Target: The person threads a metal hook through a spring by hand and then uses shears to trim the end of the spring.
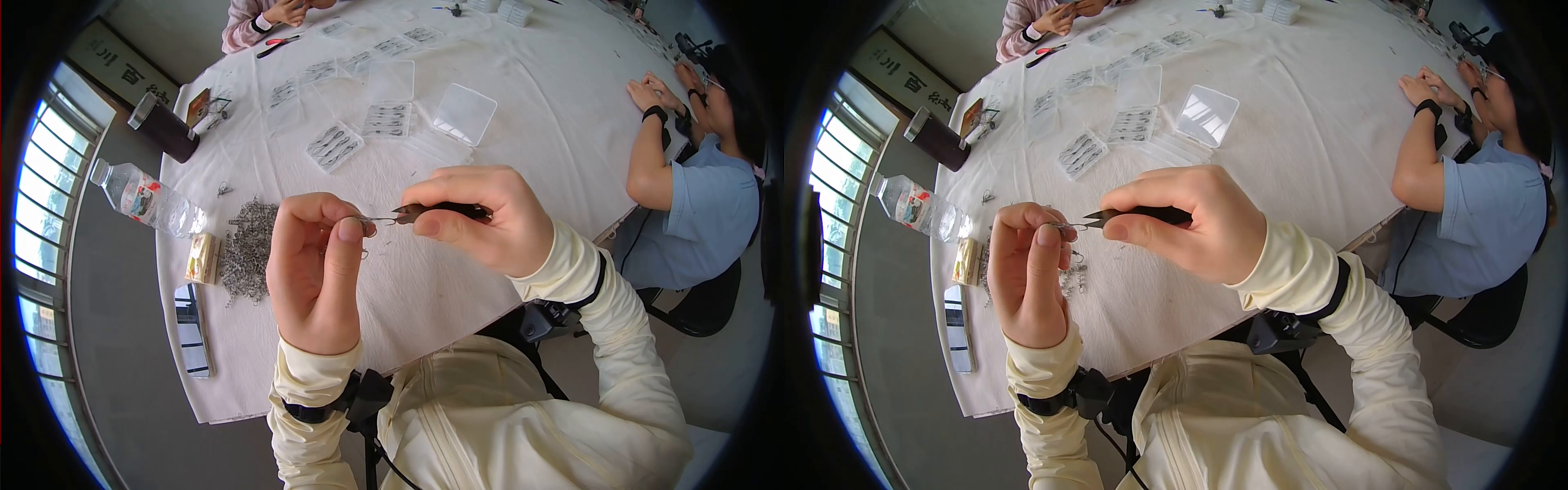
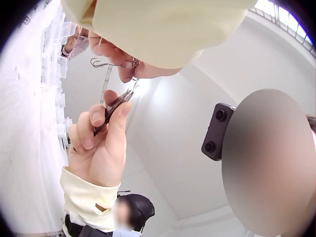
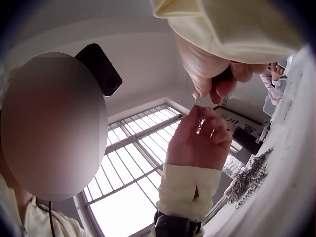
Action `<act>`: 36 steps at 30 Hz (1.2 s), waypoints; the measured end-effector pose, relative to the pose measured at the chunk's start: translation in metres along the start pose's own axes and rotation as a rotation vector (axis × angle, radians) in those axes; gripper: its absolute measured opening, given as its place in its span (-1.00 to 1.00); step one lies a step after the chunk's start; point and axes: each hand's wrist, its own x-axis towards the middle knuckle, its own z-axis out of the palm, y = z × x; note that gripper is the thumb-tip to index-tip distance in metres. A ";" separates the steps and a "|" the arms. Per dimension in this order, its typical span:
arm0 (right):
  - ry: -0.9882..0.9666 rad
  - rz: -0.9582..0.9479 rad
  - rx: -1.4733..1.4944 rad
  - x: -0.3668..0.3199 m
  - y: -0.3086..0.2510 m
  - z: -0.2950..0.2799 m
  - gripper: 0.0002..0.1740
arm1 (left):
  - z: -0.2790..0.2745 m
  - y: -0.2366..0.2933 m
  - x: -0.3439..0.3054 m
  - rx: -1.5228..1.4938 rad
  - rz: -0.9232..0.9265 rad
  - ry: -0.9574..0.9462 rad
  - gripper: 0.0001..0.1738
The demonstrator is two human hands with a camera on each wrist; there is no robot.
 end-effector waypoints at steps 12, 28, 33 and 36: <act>0.028 -0.016 -0.049 -0.006 0.005 -0.005 -0.78 | 0.000 0.001 0.000 0.018 -0.005 0.009 -0.94; -0.029 -0.143 -0.148 0.008 0.002 -0.003 -0.78 | 0.002 0.001 0.000 0.006 -0.016 -0.017 -0.94; -0.034 -0.152 -0.124 0.008 0.005 0.000 -0.79 | 0.001 0.001 -0.001 0.013 -0.016 -0.024 -0.93; -0.032 -0.138 -0.120 0.008 0.005 0.000 -0.79 | 0.001 0.001 -0.001 0.018 -0.015 -0.025 -0.93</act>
